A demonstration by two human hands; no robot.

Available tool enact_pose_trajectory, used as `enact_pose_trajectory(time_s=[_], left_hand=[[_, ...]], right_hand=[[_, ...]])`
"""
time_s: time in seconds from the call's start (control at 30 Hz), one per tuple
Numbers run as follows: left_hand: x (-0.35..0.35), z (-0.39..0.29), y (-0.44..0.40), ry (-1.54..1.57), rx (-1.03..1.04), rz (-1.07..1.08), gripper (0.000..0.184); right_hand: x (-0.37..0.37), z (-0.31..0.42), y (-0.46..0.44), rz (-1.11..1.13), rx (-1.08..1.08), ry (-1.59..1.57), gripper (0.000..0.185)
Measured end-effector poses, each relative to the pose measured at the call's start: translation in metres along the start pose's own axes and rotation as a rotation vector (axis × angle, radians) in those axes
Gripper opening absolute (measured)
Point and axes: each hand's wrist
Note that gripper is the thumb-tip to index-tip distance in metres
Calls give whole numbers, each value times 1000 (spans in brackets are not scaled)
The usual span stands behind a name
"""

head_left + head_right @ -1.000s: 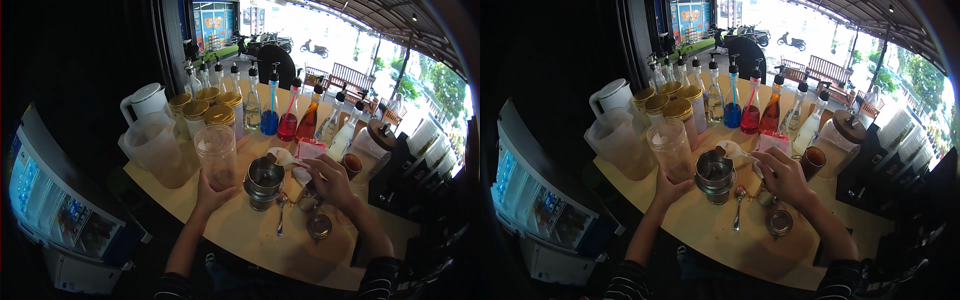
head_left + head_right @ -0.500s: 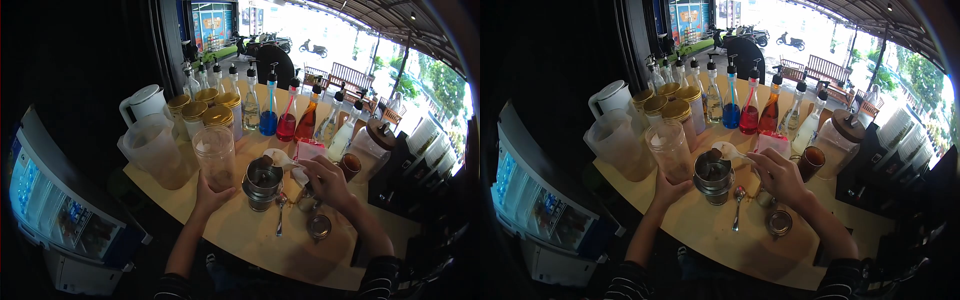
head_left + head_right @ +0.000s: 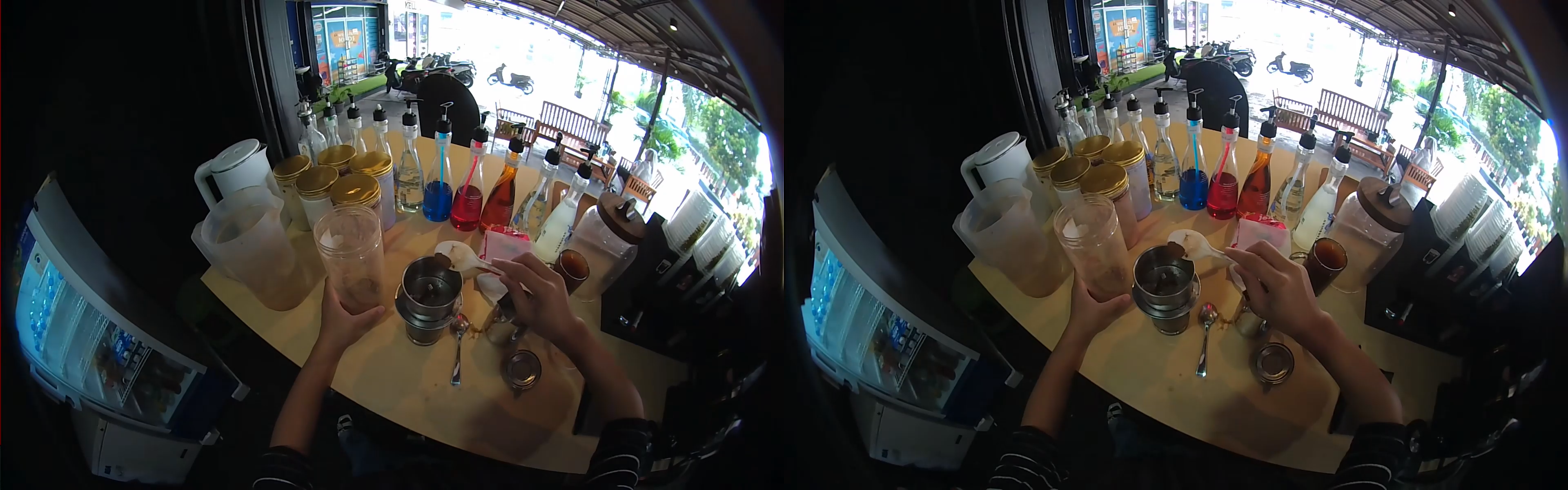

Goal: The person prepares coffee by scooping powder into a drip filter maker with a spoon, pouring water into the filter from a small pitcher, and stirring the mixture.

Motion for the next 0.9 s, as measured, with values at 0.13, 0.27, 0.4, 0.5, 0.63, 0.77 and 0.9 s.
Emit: enact_pose_trajectory(time_s=[0.13,0.27,0.4,0.5,0.63,0.77,0.9], left_hand=[[0,2,1,6,-35,-8,92],[0,4,1,-13,-18,-8,91],[1,3,1,-27,-31,-17,92],[1,4,1,23,-8,-32,91],[1,7,1,39,-31,-25,89],[2,4,1,57,-39,-22,87],[1,6,0,42,-18,-28,86]], right_hand=[[-5,0,3,-11,-2,29,28],[-10,4,8,7,52,-2,28],[-13,16,12,-8,71,-37,27],[-9,21,16,18,29,-29,27],[-4,22,18,21,18,-41,27],[0,25,17,20,-13,-50,27],[0,25,16,-10,-8,-45,27]])
Point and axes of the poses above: each hand's wrist, its own y-axis away from the middle knuckle, its own x-axis out of the palm, z = x × y, and after that the axes turned 10 degrees about -z, right-handed
